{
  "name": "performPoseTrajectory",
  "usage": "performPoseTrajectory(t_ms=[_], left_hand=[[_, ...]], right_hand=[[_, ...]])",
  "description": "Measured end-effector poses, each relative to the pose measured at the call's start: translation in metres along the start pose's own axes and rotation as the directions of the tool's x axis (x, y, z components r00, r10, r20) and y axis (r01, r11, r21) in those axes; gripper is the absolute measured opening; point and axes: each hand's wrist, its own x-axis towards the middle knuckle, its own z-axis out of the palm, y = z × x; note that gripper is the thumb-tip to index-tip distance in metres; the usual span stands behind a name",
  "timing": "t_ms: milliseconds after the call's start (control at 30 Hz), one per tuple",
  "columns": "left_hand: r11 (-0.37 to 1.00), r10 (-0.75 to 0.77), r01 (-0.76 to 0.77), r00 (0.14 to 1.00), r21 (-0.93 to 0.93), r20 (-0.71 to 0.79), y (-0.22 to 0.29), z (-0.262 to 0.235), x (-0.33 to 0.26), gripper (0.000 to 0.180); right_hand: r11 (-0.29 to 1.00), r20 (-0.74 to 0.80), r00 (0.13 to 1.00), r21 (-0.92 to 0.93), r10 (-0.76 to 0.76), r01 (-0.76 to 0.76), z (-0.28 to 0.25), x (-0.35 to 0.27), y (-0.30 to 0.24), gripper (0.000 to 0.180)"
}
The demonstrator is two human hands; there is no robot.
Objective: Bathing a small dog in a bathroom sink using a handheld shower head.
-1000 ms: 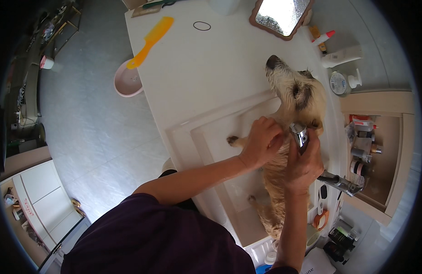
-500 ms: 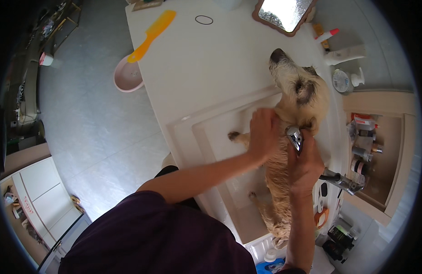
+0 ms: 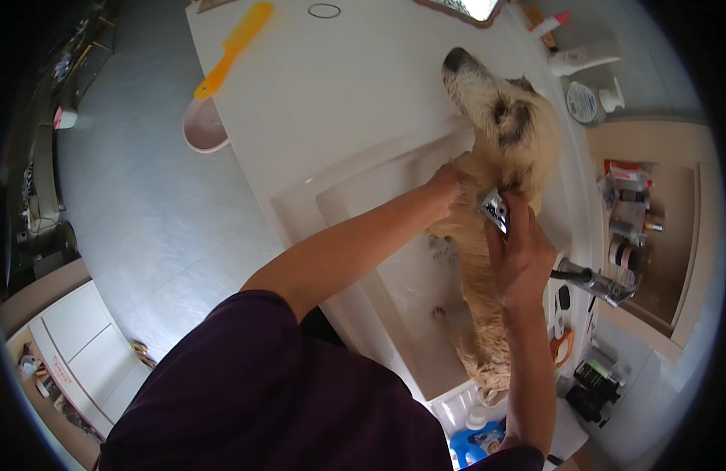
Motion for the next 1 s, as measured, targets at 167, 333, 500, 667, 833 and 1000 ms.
performPoseTrajectory(t_ms=[167,333,500,667,833,1000], left_hand=[[0.513,0.84,-0.747,0.538,0.423,-0.069,-0.069,-0.003,-0.043,0.023],[0.819,0.543,-0.515,0.838,0.254,-0.05,-0.022,0.014,0.02,0.031],[0.972,0.068,0.03,0.913,-0.233,0.403,0.0,0.0,0.064,0.033],[0.517,0.806,-0.758,0.587,0.397,0.07,-0.052,-0.002,0.023,0.029],[0.804,0.594,-0.592,0.803,0.055,-0.042,-0.012,0.007,0.092,0.02],[0.977,0.199,-0.157,0.914,-0.145,0.353,-0.024,0.001,0.092,0.021]], right_hand=[[0.999,0.014,0.999,-0.017,0.032,-0.032,-0.004,-0.006,0.01,0.035],[0.998,0.034,0.999,-0.057,0.02,-0.018,-0.002,-0.004,0.007,0.037],[0.995,-0.005,0.998,-0.071,0.063,-0.063,0.004,-0.007,0.005,0.038],[0.991,-0.072,0.993,-0.097,0.09,-0.097,0.003,-0.007,0.014,0.037],[0.998,-0.06,0.998,-0.055,0.013,-0.017,0.008,0.001,0.002,0.038],[0.996,-0.003,0.999,-0.077,0.051,-0.051,0.002,-0.002,0.013,0.038]])
